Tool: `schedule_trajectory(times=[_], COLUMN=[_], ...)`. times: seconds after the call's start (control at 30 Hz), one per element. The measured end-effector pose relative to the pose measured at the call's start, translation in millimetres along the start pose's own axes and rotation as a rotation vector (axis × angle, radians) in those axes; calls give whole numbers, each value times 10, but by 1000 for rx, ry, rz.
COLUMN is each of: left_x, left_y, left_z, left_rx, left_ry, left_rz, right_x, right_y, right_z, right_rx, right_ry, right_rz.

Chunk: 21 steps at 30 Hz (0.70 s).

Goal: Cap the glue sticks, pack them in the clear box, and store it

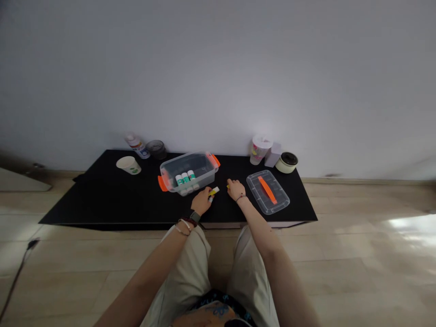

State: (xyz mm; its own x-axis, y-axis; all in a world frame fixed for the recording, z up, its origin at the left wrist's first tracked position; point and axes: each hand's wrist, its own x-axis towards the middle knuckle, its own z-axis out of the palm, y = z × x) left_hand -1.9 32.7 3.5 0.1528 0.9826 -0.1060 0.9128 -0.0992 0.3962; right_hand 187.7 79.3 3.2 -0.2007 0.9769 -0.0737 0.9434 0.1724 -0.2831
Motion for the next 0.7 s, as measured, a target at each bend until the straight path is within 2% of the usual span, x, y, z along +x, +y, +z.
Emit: schedule_trajectory(times=[0.07,0.17,0.27,0.43,0.7], left_x=[7,25,30,12,-5], left_y=[-8,-10,-5,-10,-18], left_z=[9,23,44,76,73], left_rx=[-65,-148,-229,-354,-384], left_ry=[-8,-11,-5,17,46], left_rz=[13,54,92,147,270], right_x=[1,33,44,-31,-120], right_y=[77,132,111,29,-14], right_z=[2,26,68,112,-14], right_rx=[157,676,986,992,920], right_ry=[56,165,152,123,150], right_rz=[76,232,221,26,-32])
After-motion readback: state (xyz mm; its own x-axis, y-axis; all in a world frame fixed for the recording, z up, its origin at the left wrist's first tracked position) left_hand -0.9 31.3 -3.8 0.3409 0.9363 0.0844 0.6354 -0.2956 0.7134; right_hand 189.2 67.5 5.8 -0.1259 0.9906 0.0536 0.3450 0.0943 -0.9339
